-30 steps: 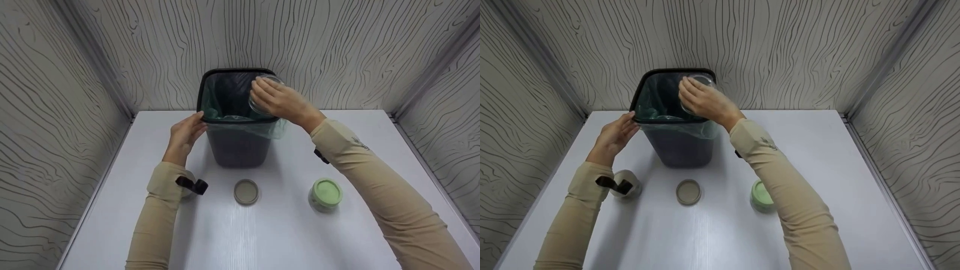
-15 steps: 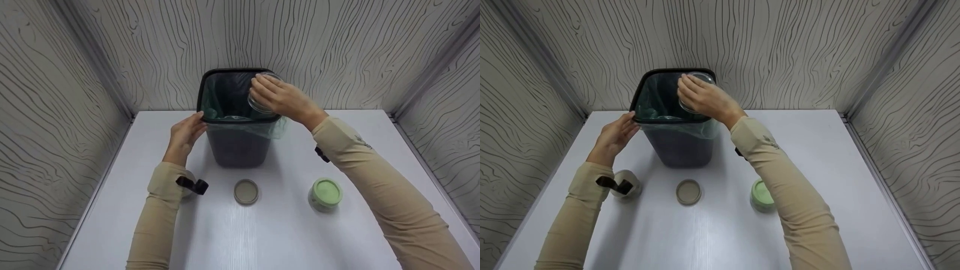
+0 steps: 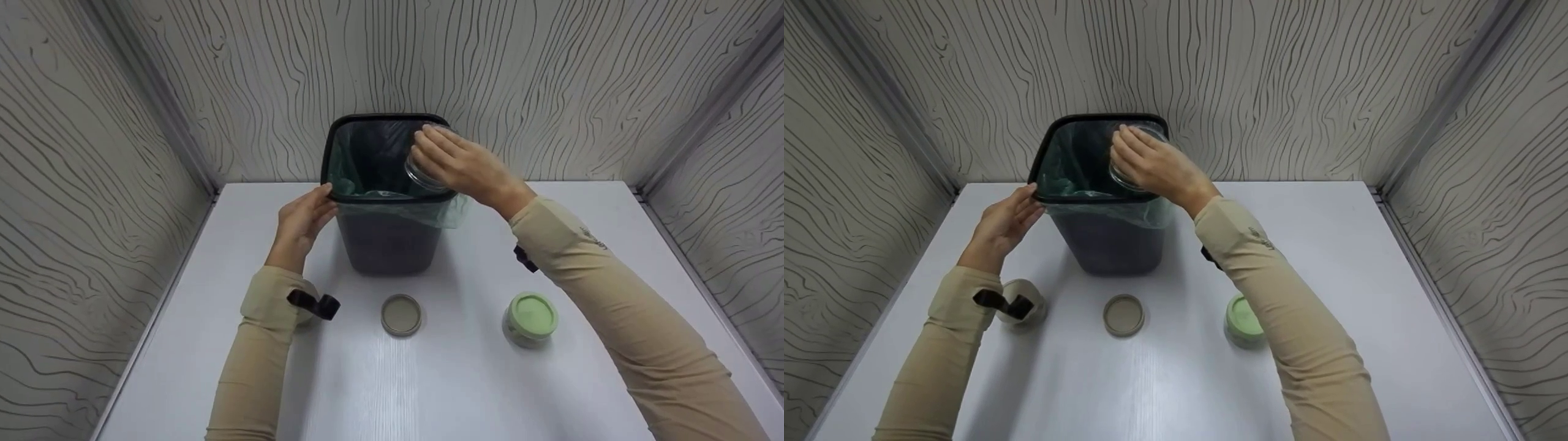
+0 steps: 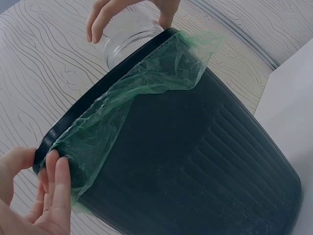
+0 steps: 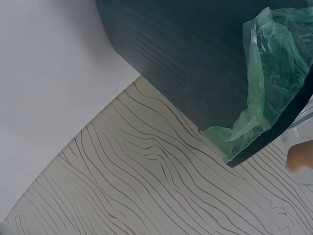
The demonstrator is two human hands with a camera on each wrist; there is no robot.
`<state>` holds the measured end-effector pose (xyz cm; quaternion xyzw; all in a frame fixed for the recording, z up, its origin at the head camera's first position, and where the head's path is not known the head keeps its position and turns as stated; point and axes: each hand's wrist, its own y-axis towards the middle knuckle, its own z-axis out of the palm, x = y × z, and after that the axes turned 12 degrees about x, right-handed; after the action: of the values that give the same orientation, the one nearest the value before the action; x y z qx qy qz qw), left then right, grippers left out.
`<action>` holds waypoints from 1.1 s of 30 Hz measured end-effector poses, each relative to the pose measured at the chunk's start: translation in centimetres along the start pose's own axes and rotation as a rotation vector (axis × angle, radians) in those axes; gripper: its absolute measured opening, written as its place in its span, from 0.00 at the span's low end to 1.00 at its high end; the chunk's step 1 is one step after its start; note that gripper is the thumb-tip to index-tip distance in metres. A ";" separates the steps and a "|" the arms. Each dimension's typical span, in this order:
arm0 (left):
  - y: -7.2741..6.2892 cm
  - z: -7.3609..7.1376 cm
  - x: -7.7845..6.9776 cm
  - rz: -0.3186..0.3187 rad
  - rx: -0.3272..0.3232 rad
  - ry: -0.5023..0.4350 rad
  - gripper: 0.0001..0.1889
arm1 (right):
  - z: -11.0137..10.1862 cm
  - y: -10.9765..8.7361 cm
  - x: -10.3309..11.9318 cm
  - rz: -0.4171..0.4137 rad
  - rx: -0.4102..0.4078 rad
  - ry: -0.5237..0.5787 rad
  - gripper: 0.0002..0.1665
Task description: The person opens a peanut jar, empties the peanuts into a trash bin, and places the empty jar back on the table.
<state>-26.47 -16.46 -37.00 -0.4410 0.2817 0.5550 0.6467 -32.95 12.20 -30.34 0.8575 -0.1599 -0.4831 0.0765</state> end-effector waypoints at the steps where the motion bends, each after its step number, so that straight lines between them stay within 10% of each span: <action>1: 0.0 0.0 0.0 0.000 -0.001 -0.002 0.26 | 0.0 0.0 0.0 0.011 -0.001 0.001 0.27; 18: 0.1 0.0 0.0 0.005 0.001 -0.028 0.22 | -0.6 -1.0 0.1 0.121 0.062 0.166 0.37; 33: 0.2 0.0 0.0 0.002 -0.007 -0.037 0.19 | 0.1 -1.8 0.0 0.269 -0.096 0.423 0.26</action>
<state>-26.66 -16.50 -37.10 -0.4326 0.2681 0.5646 0.6498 -32.67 13.93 -30.92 0.9058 -0.2299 -0.2856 0.2125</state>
